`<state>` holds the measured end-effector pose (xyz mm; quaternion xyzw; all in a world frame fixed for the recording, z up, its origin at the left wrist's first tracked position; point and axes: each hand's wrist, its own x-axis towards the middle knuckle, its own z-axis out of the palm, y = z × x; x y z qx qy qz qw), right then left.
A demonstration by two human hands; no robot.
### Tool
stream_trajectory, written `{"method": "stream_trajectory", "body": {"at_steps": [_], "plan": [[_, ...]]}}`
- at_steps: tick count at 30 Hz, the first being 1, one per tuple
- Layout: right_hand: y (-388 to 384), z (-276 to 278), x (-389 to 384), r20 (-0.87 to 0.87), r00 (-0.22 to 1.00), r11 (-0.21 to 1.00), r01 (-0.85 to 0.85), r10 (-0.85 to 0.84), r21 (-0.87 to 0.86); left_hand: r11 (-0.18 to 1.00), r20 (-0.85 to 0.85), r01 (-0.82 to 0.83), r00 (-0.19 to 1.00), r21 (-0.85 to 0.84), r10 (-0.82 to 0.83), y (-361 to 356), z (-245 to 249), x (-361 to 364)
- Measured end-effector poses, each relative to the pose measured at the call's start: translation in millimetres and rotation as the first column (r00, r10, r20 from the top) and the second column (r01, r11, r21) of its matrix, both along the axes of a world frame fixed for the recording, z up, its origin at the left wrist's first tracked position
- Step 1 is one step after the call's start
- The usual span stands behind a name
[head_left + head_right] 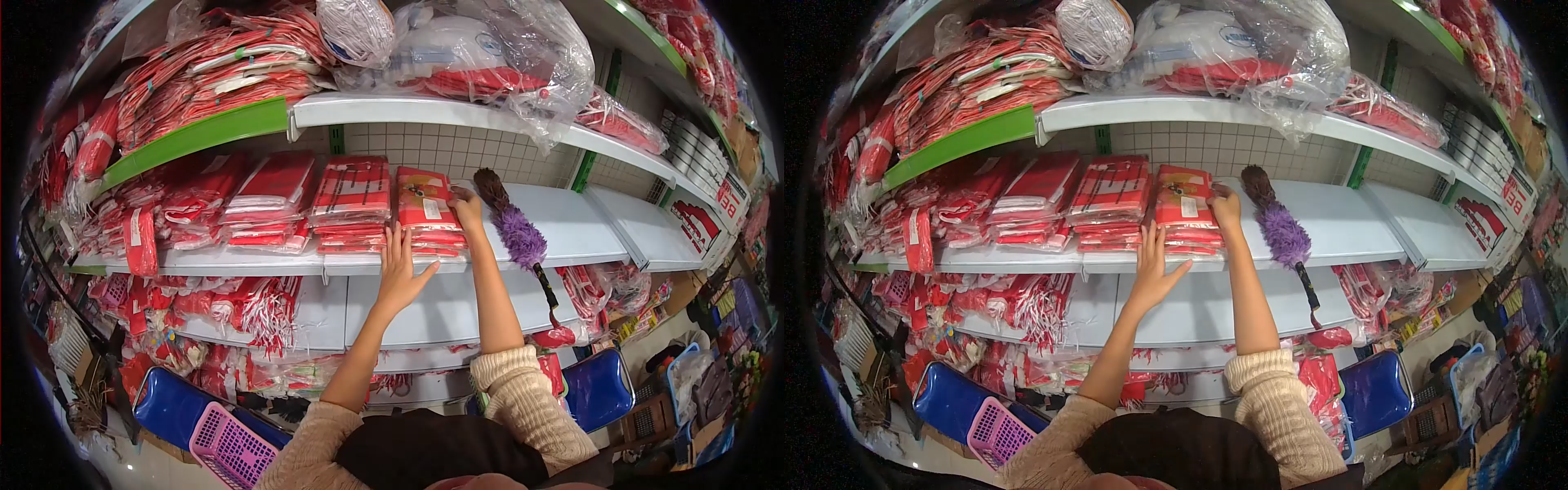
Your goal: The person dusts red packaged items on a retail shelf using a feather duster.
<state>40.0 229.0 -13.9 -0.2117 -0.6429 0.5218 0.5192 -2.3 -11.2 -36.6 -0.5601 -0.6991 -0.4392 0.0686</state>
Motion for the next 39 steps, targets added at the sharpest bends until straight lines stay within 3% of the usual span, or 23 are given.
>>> {"method": "stream_trajectory", "body": {"at_steps": [2,6,9,12,13,16,23,26,31,35,38,39], "plan": [[-0.7,-3.5,10.1,-0.018,0.998,0.99,-0.061,0.059,-0.124,1.0,-0.032,-0.03,0.999,0.006,0.03,-0.5,-2.1,3.1],[-25.9,7.2,19.0,-0.227,0.969,0.953,-0.161,0.102,-0.258,0.995,-0.09,-0.047,0.994,0.09,0.055,-0.7,-6.8,3.1],[-31.2,6.2,22.0,-0.246,0.96,0.959,-0.187,0.133,-0.212,0.987,-0.098,-0.028,0.994,0.158,0.043,-2.8,-8.5,3.4],[-29.0,4.8,37.5,-0.325,0.897,0.865,-0.4,0.3,-0.305,0.983,-0.114,-0.049,0.991,0.174,0.07,-1.9,-11.5,4.1],[-33.1,1.1,41.1,-0.318,0.931,0.906,-0.282,0.179,-0.316,0.984,-0.124,-0.059,0.989,0.169,0.081,-1.5,-12.3,4.2],[-45.5,-12.9,52.8,-0.168,0.986,0.999,-0.018,0.01,-0.046,0.98,-0.137,-0.091,0.984,0.174,0.116,-1.8,-11.3,7.8],[-149.8,-30.9,97.2,-0.182,0.978,0.981,0.132,-0.104,0.145,0.911,0.111,-0.172,0.984,0.375,0.14,-13.3,-24.8,34.4],[-178.4,-41.6,127.5,-0.19,0.974,0.987,0.142,-0.126,0.07,0.904,0.248,-0.125,0.969,0.409,0.021,-19.2,-28.7,64.3],[-217.4,-48.4,174.9,-0.183,0.966,0.983,0.178,-0.182,-0.038,0.895,0.343,0.124,0.894,0.428,-0.288,-3.1,-42.0,115.5],[-222.9,-71.7,222.9,-0.177,0.928,0.942,0.304,-0.327,-0.145,0.822,0.414,0.356,0.732,0.445,-0.541,17.0,-57.2,165.1],[-220.1,-98.3,270.2,-0.188,0.871,0.884,0.412,-0.453,-0.222,0.75,0.53,0.504,0.531,0.429,-0.661,23.9,-61.0,216.7],[-223.3,-102.3,287.0,-0.192,0.852,0.865,0.44,-0.487,-0.243,0.724,0.47,0.557,0.553,0.406,-0.688,31.3,-74.4,232.0]]}}
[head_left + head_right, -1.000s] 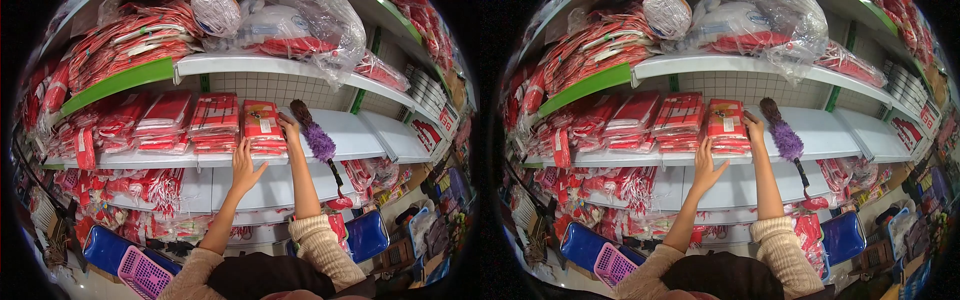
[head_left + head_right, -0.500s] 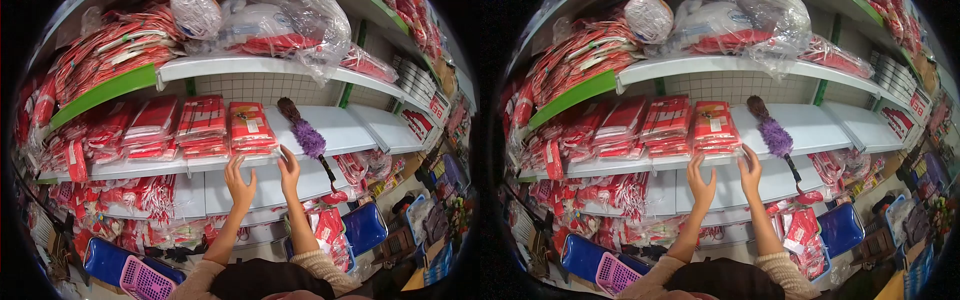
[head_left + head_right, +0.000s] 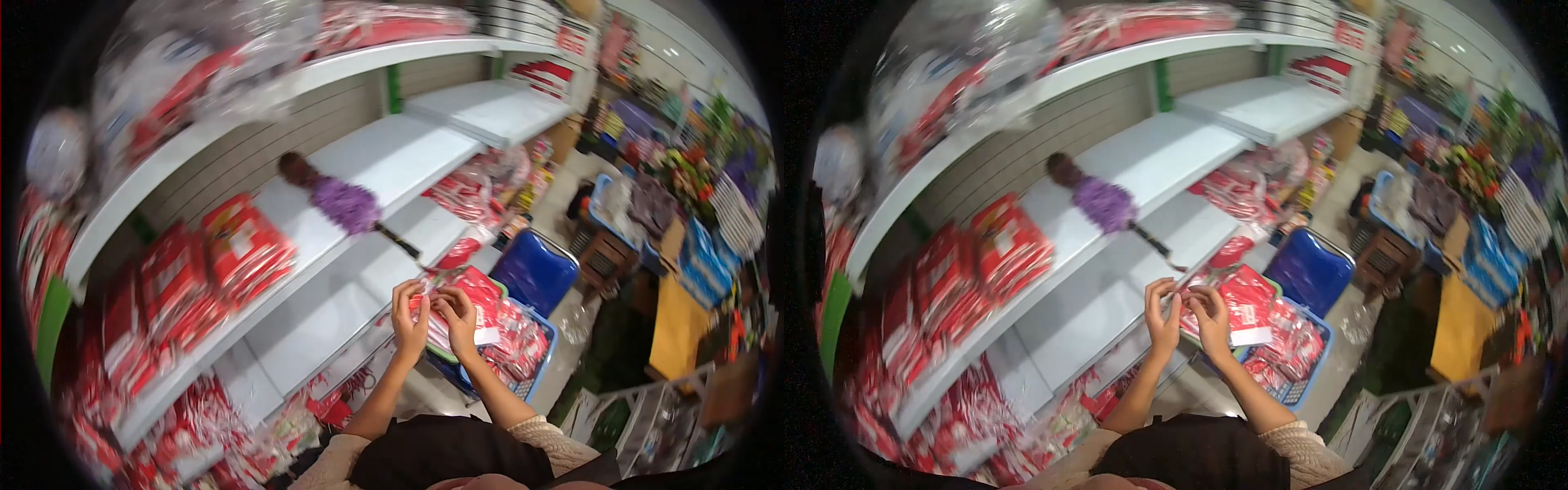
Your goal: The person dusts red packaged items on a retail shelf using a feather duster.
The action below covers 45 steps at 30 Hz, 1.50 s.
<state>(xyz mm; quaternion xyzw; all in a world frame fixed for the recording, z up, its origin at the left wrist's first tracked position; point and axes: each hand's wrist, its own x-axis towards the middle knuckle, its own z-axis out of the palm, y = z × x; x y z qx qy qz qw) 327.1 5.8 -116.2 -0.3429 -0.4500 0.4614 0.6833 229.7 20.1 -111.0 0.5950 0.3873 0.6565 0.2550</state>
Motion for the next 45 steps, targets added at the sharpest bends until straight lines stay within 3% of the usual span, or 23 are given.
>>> {"method": "stream_trajectory", "body": {"at_steps": [6,9,11,13,14,15,17,21,25,29,30,33,37,38,40,42,43,45], "plan": [[-22.7,-49.9,91.9,0.073,0.957,0.937,0.29,-0.281,-0.196,0.901,-0.142,0.41,0.893,-0.139,-0.428,4.6,-30.7,84.4],[-43.8,-91.4,125.0,0.127,0.927,0.872,0.374,-0.352,-0.317,0.774,-0.125,0.577,0.775,-0.261,-0.619,3.6,-72.2,122.0],[-64.2,-118.7,142.9,0.185,0.911,0.821,0.412,-0.368,-0.395,0.718,-0.208,0.622,0.692,-0.314,-0.691,1.2,-108.6,142.5],[-83.4,-140.9,157.6,0.203,0.895,0.764,0.445,-0.398,-0.466,0.673,-0.281,0.623,0.615,-0.399,-0.737,-10.0,-118.0,155.5],[-93.1,-153.9,163.6,0.211,0.888,0.735,0.456,-0.408,-0.501,0.679,-0.307,0.623,0.608,-0.388,-0.732,-9.0,-147.5,164.7],[-103.3,-168.9,170.8,0.237,0.881,0.729,0.473,-0.41,-0.494,0.602,-0.211,0.642,0.581,-0.476,-0.786,-16.1,-143.2,170.1],[-120.0,-193.3,181.3,0.136,0.838,0.71,0.524,-0.528,-0.47,0.591,-0.23,0.633,0.561,-0.5,-0.795,-19.0,-170.4,180.8],[-143.0,-244.1,202.1,0.234,0.772,0.602,0.615,-0.591,-0.509,0.529,-0.214,0.541,0.538,-0.653,-0.815,-22.4,-216.2,188.0],[-158.1,-288.9,222.6,0.197,0.824,0.58,0.523,-0.531,-0.625,0.466,-0.106,0.476,0.605,-0.746,-0.789,-30.4,-283.7,183.4],[-166.5,-336.5,237.1,0.189,0.851,0.528,0.462,-0.49,-0.712,0.442,-0.126,0.429,0.591,-0.788,-0.797,-43.0,-325.2,184.1],[-165.8,-347.1,240.3,0.146,0.858,0.526,0.427,-0.493,-0.735,0.399,-0.065,0.467,0.582,-0.789,-0.81,-44.4,-336.8,186.2],[-160.9,-375.5,245.2,0.185,0.887,0.545,0.412,-0.423,-0.73,0.4,-0.117,0.437,0.545,-0.806,-0.83,-48.3,-355.6,198.3],[-134.6,-403.1,254.2,0.326,0.857,0.466,0.495,-0.398,-0.733,0.599,-0.378,0.43,0.495,-0.676,-0.782,-44.7,-365.2,219.9],[-126.4,-410.1,257.1,0.295,0.856,0.502,0.494,-0.426,-0.71,0.591,-0.356,0.43,0.511,-0.682,-0.782,-42.9,-369.7,225.1],[-104.8,-426.9,263.8,0.417,0.815,0.482,0.575,-0.402,-0.661,0.584,-0.311,0.431,0.552,-0.688,-0.774,-35.4,-376.6,239.0],[-85.9,-425.7,268.0,0.571,0.735,0.491,0.674,-0.366,-0.553,0.612,-0.378,0.413,0.519,-0.674,-0.767,-25.0,-365.2,251.0],[-74.3,-417.3,267.6,0.586,0.739,0.453,0.67,-0.334,-0.587,0.629,-0.414,0.402,0.502,-0.666,-0.759,-19.2,-356.5,253.6],[-52.5,-417.2,268.8,0.613,0.742,0.38,0.668,-0.271,-0.64,0.773,-0.662,0.293,0.4,-0.563,-0.634,-9.2,-363.1,252.1]]}}
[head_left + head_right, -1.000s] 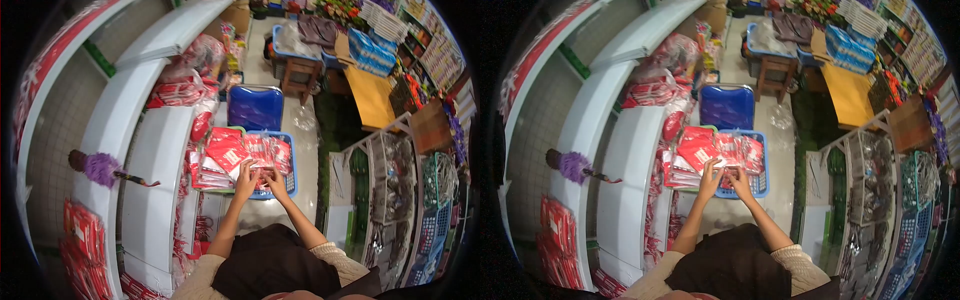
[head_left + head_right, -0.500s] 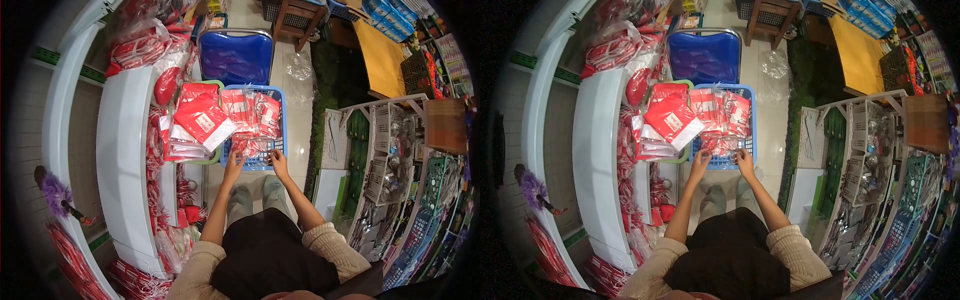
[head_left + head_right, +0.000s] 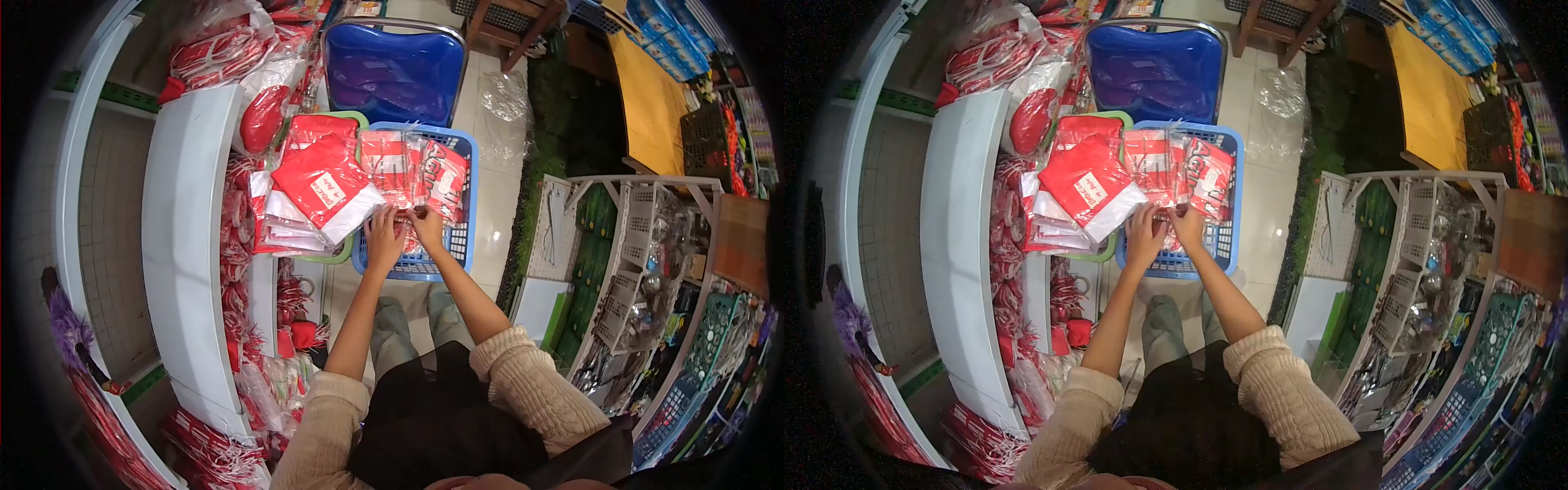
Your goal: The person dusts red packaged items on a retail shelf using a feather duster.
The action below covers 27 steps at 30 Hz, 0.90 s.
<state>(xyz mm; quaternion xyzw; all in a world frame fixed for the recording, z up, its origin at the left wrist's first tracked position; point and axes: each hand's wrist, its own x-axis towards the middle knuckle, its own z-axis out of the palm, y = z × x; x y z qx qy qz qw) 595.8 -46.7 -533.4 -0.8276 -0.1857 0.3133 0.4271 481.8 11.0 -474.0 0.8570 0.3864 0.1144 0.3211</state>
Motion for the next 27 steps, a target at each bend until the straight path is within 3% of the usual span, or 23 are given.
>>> {"method": "stream_trajectory", "body": {"at_steps": [1,4,5,8,9,12,13,16,17,20,21,22,24,27], "plan": [[9.2,0.8,-0.2,0.028,1.0,0.999,0.016,-0.014,-0.052,0.993,-0.092,0.009,0.996,0.114,0.002,2.6,-2.7,-1.0],[32.4,37.1,-2.7,0.17,0.985,0.967,0.066,-0.024,-0.247,0.972,-0.239,-0.029,0.967,0.234,0.086,5.6,-13.0,-10.4],[36.0,32.2,-1.3,0.147,0.988,0.962,0.076,-0.038,-0.263,0.979,-0.344,0.021,0.938,0.203,0.051,5.0,-10.4,-12.5],[33.8,17.8,8.3,0.071,0.996,0.945,-0.029,0.055,-0.325,0.983,-0.33,0.0,0.942,0.182,0.061,2.9,-5.8,-14.8],[30.2,7.5,11.2,0.146,0.981,0.962,-0.083,0.124,-0.259,0.98,-0.339,-0.012,0.937,0.201,0.081,2.6,-7.7,-14.7],[13.1,-8.6,24.5,0.143,0.957,0.962,-0.233,0.254,-0.143,0.975,-0.38,-0.015,0.919,0.22,0.1,0.2,-8.9,-13.7],[5.4,-10.7,27.9,-0.239,0.957,0.986,-0.161,0.164,0.031,0.973,-0.405,-0.004,0.909,0.231,0.1,0.0,-8.0,-13.3],[-24.4,-3.8,32.5,-0.45,0.892,0.964,0.077,0.049,0.256,0.972,-0.455,-0.008,0.882,0.237,0.118,-1.1,-9.0,-9.5],[-36.7,2.0,34.8,-0.482,0.876,0.957,0.124,0.018,0.262,0.959,-0.393,-0.039,0.907,0.28,0.151,-3.0,-13.6,-9.2],[-67.1,32.8,32.8,-0.609,0.789,0.897,0.324,-0.081,0.3,0.979,-0.329,-0.182,0.923,0.088,0.201,-16.5,-12.9,-1.7],[-72.8,46.9,29.5,-0.671,0.733,0.844,0.427,-0.113,0.324,0.98,-0.154,-0.199,0.968,0.0,0.196,-24.0,-26.1,-4.5],[-77.8,61.7,27.0,-0.729,0.671,0.78,0.526,-0.136,0.339,0.94,0.024,-0.22,0.972,-0.261,0.234,-32.7,-38.6,-6.2],[-87.8,85.2,26.7,-0.714,0.695,0.787,0.489,-0.091,0.376,0.706,0.318,-0.07,0.859,-0.705,0.403,-51.3,-63.2,-10.3],[-97.2,108.0,31.1,-0.659,0.752,0.824,0.386,-0.02,0.415,0.123,0.045,-0.046,0.759,-0.991,0.65,-66.0,-49.7,-10.6]]}}
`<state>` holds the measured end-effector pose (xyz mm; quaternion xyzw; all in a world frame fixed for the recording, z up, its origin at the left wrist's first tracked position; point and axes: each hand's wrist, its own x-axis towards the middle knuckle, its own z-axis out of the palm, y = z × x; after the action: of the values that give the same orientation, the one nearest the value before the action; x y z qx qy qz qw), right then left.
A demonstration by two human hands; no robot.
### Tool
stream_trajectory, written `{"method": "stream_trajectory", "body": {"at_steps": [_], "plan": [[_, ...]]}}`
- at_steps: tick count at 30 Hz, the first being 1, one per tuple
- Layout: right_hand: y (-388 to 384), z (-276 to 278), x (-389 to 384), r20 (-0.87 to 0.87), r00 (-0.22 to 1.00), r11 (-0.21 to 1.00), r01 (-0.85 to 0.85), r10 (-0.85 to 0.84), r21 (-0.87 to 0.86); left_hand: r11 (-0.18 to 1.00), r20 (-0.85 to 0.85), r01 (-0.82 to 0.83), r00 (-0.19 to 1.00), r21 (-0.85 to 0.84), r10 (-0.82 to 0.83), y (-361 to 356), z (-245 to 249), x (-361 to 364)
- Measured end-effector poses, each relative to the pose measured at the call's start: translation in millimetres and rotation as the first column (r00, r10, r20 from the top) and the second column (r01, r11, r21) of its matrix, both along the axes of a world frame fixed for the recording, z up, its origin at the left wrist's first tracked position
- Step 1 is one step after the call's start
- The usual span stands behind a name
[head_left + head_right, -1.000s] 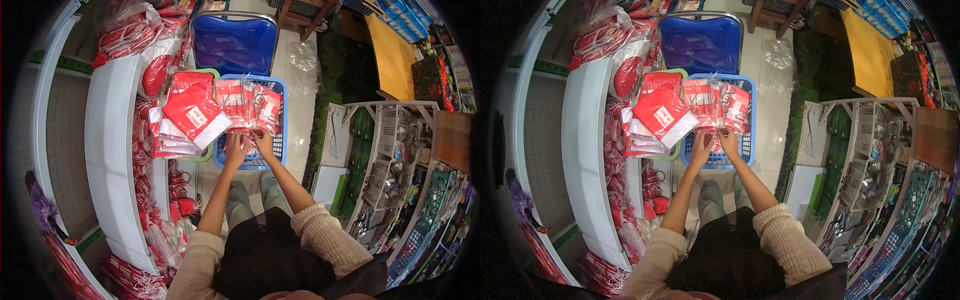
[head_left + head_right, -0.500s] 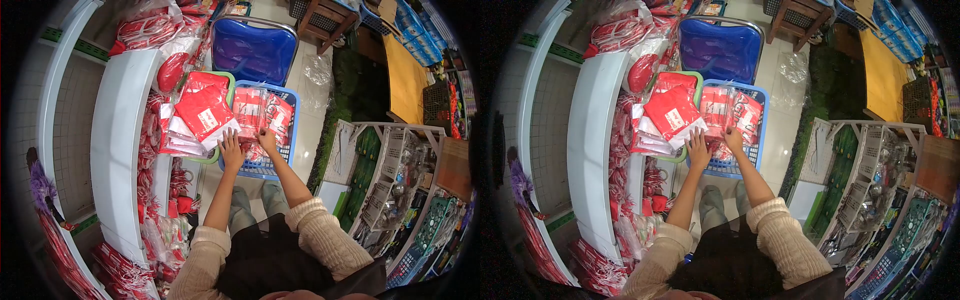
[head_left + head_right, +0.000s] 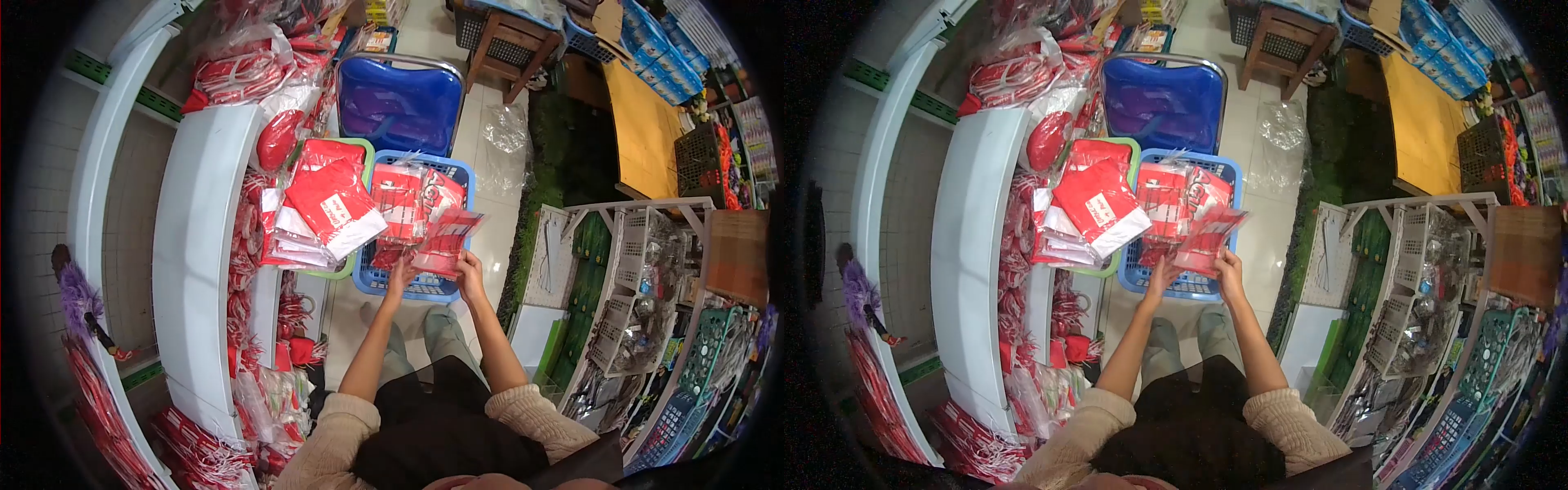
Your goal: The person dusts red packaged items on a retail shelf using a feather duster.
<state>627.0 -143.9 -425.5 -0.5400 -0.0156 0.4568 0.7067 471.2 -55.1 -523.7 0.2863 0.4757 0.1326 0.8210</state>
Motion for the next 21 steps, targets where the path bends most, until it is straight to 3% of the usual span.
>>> {"method": "stream_trajectory", "body": {"at_steps": [3,5,8,10,12,13,15,17,18,19,21], "plan": [[-5.3,35.3,3.3,0.009,0.993,0.992,-0.116,0.116,0.041,0.999,0.046,0.036,0.998,-0.026,-0.035,3.0,46.5,-2.3],[-5.0,63.4,0.6,0.048,0.984,0.982,-0.176,0.172,0.075,0.993,0.207,-0.121,0.971,0.004,0.117,11.2,64.3,1.2],[-2.7,111.5,-10.2,0.098,0.963,0.956,-0.262,0.25,0.132,0.972,0.382,-0.23,0.895,-0.045,0.23,30.0,154.4,-0.9],[-2.7,122.6,-21.4,0.171,0.945,0.935,-0.307,0.278,0.179,0.973,0.417,-0.204,0.898,0.108,0.142,39.4,198.8,-5.4],[-2.5,139.4,-34.6,0.331,0.891,0.925,-0.364,0.312,0.106,0.947,0.435,-0.187,0.899,0.262,0.057,48.2,227.1,-16.2],[-1.6,148.2,-42.7,0.408,0.851,0.919,-0.388,0.33,0.066,0.944,0.462,-0.206,0.884,0.258,0.067,51.7,232.7,-24.2],[0.9,167.5,-63.3,0.384,0.871,0.923,-0.37,0.307,0.101,0.934,0.521,-0.258,0.848,0.249,0.095,58.5,255.4,-41.6],[10.7,181.7,-81.5,0.384,0.879,0.925,-0.356,0.284,0.13,0.897,0.527,-0.28,0.848,0.341,0.064,62.4,292.3,-66.7],[18.6,206.8,-96.1,0.358,0.894,0.907,-0.36,0.268,0.22,0.88,0.549,-0.304,0.834,0.364,0.061,64.1,305.6,-79.9],[24.3,201.5,-97.0,0.439,0.849,0.877,-0.423,0.294,0.23,0.862,0.567,-0.329,0.821,0.386,0.06,63.9,318.2,-95.0],[40.2,225.9,-116.7,0.429,0.844,0.846,-0.459,0.322,0.269,0.83,0.58,-0.357,0.813,0.428,0.05,57.6,361.8,-129.2]]}}
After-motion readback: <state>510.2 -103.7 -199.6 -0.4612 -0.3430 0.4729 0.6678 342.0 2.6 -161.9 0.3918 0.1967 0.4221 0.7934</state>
